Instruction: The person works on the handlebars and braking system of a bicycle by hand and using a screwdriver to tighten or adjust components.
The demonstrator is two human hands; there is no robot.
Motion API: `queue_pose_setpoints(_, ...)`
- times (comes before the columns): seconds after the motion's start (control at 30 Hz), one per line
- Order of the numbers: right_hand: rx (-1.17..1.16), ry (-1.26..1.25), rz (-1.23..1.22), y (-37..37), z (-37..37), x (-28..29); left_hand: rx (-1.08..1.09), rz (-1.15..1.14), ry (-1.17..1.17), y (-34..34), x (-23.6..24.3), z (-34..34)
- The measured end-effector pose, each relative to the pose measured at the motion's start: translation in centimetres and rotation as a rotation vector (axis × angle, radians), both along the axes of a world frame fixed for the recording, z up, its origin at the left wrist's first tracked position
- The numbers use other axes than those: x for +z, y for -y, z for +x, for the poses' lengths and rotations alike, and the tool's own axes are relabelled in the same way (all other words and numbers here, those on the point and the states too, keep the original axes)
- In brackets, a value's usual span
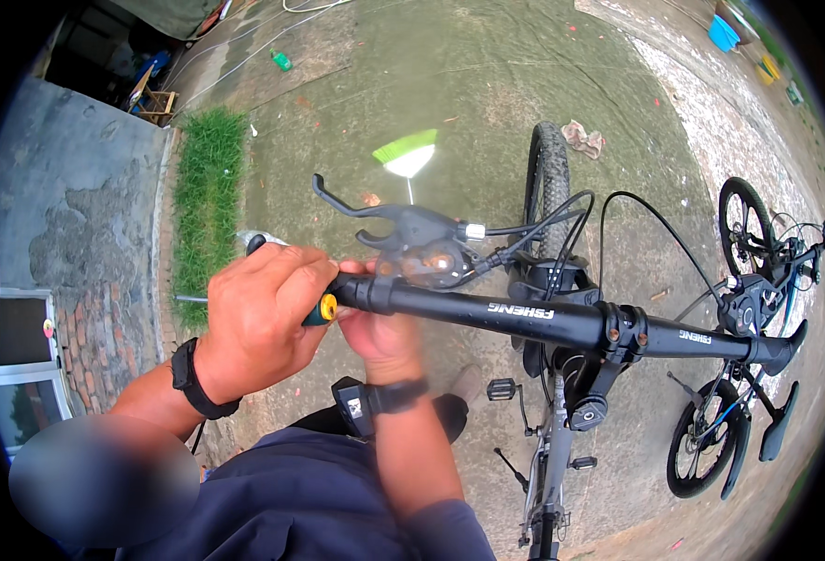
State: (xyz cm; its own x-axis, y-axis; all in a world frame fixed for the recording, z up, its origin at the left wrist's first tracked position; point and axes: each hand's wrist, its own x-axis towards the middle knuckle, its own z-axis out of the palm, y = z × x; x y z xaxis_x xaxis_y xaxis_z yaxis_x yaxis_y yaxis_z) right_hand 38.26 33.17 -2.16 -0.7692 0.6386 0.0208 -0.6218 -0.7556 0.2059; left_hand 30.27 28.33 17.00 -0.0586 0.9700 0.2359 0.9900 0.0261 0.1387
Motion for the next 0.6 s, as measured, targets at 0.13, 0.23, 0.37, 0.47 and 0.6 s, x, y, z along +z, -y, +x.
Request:
queue_pose_setpoints(0.13, -0.072, 0.097, 0.031, 0.49, -0.26, 0.72, 0.004, 0.002, 0.006, 0.09, -0.05, 0.14)
queue_pose_setpoints(0.23, -0.051, -0.001, 0.039, 0.34, -0.34, 0.63, 0.009, 0.002, 0.006, 0.18, -0.13, 0.23)
queue_pose_setpoints(0.37, -0.087, 0.011, 0.032, 0.82, -0.66, 0.59, 0.011, -0.019, -0.017, 0.24, -0.19, 0.38)
queue_pose_setpoints(0.47, -0.114, 0.051, 0.045, 1.04, -0.81, 0.37, 0.006, -0.005, -0.018, 0.36, -0.45, 0.46)
queue_pose_setpoints(0.6, -0.089, 0.070, 0.025, 0.89, -0.96, 0.54, 0.003, 0.002, -0.012, 0.33, -0.60, 0.44)
